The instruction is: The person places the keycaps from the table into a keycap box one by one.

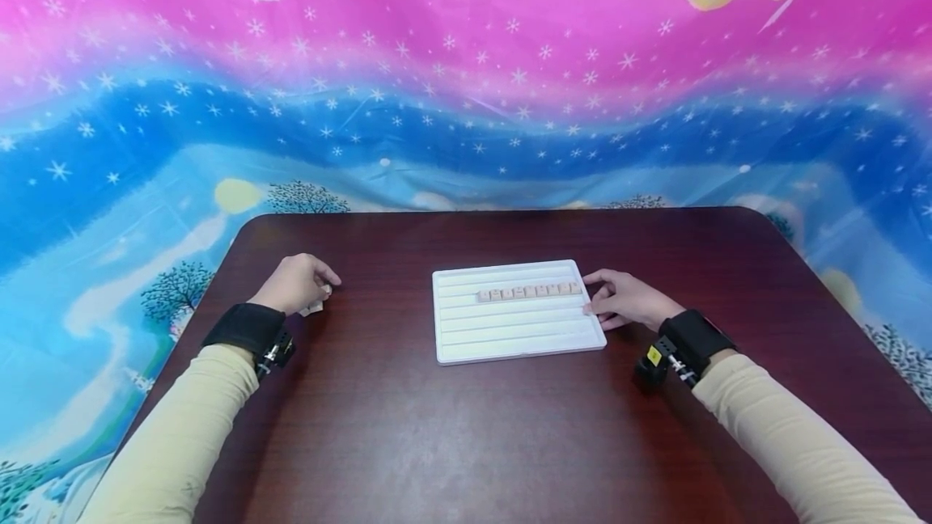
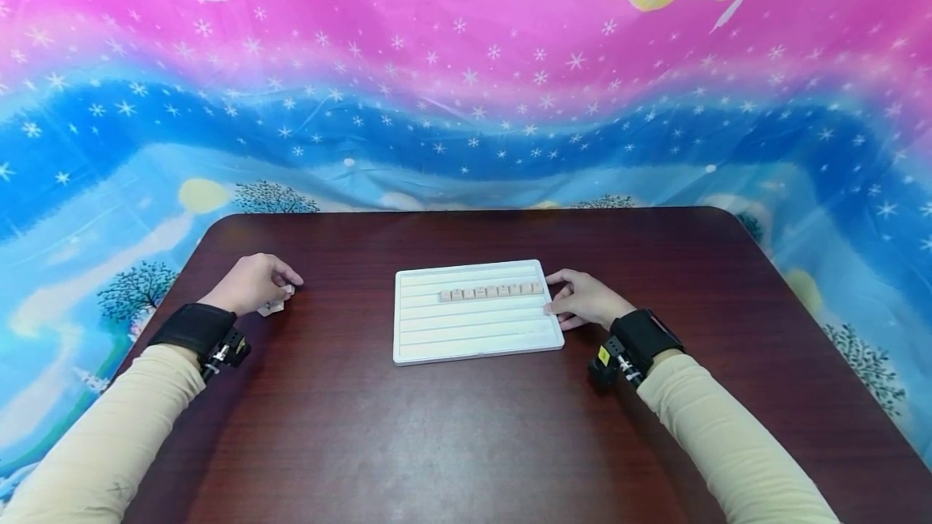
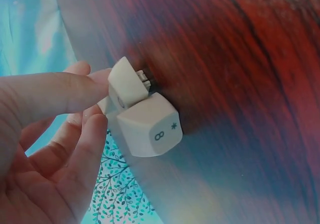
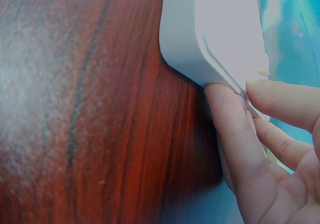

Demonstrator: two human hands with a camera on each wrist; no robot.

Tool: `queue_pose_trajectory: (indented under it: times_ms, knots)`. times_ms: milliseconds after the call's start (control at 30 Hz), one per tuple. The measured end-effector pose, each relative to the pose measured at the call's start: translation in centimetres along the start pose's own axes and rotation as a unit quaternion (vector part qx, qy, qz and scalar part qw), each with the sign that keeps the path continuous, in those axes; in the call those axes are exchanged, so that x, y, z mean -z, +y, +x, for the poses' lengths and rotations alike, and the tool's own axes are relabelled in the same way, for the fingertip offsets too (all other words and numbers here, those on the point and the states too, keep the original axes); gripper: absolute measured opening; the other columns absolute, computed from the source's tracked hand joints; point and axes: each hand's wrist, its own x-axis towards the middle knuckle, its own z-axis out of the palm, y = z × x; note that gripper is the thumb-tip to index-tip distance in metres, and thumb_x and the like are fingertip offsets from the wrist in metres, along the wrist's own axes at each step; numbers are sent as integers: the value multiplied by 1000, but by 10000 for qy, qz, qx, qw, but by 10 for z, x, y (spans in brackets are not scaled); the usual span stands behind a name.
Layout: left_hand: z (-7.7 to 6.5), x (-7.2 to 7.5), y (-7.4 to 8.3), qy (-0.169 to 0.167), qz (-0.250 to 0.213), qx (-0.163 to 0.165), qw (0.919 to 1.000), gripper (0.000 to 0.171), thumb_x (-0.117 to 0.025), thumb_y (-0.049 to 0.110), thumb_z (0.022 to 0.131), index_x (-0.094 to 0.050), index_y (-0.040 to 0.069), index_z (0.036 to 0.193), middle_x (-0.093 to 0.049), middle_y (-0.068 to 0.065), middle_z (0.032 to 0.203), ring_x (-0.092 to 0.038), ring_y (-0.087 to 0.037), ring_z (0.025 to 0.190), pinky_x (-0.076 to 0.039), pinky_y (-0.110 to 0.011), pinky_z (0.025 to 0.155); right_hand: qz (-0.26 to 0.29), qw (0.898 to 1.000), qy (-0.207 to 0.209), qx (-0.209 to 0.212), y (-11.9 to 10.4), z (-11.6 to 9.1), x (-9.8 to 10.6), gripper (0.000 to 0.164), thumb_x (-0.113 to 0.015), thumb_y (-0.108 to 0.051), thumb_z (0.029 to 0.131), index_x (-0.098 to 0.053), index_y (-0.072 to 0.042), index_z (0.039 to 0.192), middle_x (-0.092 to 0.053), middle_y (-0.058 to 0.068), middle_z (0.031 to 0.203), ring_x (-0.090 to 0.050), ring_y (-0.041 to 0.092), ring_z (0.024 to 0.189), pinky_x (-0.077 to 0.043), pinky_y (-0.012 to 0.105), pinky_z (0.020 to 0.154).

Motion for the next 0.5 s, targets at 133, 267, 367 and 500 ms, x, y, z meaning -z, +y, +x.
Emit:
queue_pose_trajectory:
  times_ms: [133,267,367,500]
  knots:
    - [1,-1,-1,-65,7,97,9999,23,-58,-11,94,-73,-8,111,-69,-11,78,-63,-20,57,-54,-32,55,18,10000,5,-14,0,0,0,70,-70,-6,97,-30,9,152,-57,16,99,-63,21,76,-60,34,69]
    - [1,-1,0,-36,69,126,9999,21,-59,-9,96,-73,-8,111,-70,-11,80,-63,-20,57,-54,-33,55,18,10000,13,-18,0,0,0,70,-71,-7,97,-31,9,152,-57,16,99,-64,21,76,-60,34,69]
    - [1,-1,1,46,150,98,9998,19,-60,-6,96,-74,-7,110,-70,-13,85,-63,-19,57,-54,-33,55,7,10000,7,8,1,0,0,70,-70,-7,98,-30,9,153,-57,16,99,-64,21,76,-60,34,69]
    - [1,-1,1,102,218,25,9997,17,-62,-3,97,-74,-7,109,-72,-14,89,-62,-19,54,-53,-32,52,54,10000,-33,16,2,0,0,69,-69,-7,98,-30,9,153,-57,16,100,-64,21,76,-60,34,70]
